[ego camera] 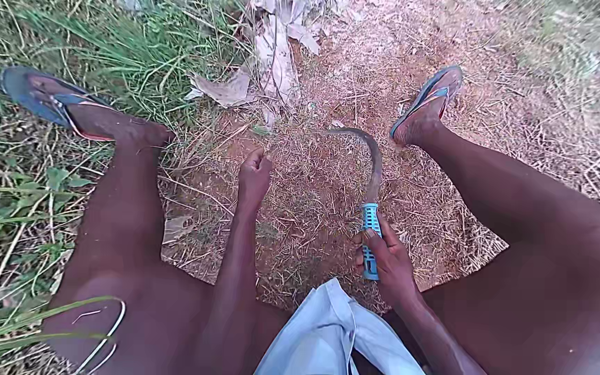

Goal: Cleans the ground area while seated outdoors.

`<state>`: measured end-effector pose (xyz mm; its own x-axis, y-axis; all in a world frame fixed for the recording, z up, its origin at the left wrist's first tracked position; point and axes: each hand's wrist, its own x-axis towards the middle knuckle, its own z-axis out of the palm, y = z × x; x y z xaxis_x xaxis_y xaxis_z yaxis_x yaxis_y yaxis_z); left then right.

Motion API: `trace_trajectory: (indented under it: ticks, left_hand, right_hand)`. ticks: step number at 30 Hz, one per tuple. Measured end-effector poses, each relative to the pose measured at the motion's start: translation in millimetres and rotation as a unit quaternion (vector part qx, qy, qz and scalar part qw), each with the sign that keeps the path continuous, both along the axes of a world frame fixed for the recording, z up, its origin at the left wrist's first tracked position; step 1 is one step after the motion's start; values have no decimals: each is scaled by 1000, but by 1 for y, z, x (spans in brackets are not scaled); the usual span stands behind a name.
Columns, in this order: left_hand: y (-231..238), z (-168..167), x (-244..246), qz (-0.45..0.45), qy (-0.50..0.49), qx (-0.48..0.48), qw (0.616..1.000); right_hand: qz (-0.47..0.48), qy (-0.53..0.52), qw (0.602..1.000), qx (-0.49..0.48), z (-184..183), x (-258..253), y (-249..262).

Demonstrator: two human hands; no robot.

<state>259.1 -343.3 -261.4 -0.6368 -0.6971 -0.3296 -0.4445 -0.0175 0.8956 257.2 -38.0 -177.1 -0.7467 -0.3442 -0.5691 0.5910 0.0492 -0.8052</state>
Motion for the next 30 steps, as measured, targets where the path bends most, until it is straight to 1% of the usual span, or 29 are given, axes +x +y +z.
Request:
trace_trajectory:
  ticks: [2, 4, 6, 8, 11, 13, 14, 15, 17, 19, 21, 23, 25, 28, 29, 30]
  left_hand:
    - [5, -9, 1, -36, -34, -26, 998]
    - [11, -10, 1, -99, -103, -56, 988]
    - [18, -13, -2, -161, -186, -105, 964]
    - [22, -24, -2, -199, -256, -161, 932]
    - [28, -48, 3, -219, -302, -210, 904]
    - [33, -56, 0, -227, -312, -226, 895]
    - [36, -56, -5, -227, -313, -232, 892]
    - [39, -55, -11, -229, -316, -238, 889]
    - [44, -50, -23, -241, -325, -245, 881]
    - [46, -52, -36, -256, -319, -254, 877]
    - [48, -58, -46, -256, -308, -258, 879]
    - [50, -59, -54, -275, -308, -270, 870]
    - [52, -59, -61, -294, -303, -261, 869]
    - [57, -59, -69, -318, -326, -272, 847]
    - [58, -58, -68, -319, -325, -277, 846]
    - [56, -56, -66, -314, -313, -271, 854]
  right_hand:
    - [3, 5, 1000, 8, -1, 0, 0]
    - [5, 14, 1000, 8, -2, 0, 2]
    - [3, 29, 1000, -1, 0, 1, 4]
    - [2, 63, 998, -14, 2, 0, 9]
    - [0, 176, 984, -26, 1, 2, 17]
    - [14, 263, 964, -43, -4, -1, 22]
    - [25, 286, 957, -46, -6, -4, 24]
    - [40, 283, 957, -43, -7, -7, 25]
    - [56, 214, 975, -14, -4, -10, 20]
    - [33, 129, 990, 33, -2, -9, 11]
    - [25, 65, 997, 42, -2, -8, 8]
    - [29, 65, 996, 52, -7, -6, 9]
    - [35, 79, 995, 46, -10, -5, 10]
    - [53, 66, 996, 26, -9, -6, 8]
    - [56, 57, 997, 22, -8, -5, 7]
    - [58, 48, 997, 20, -8, -4, 6]
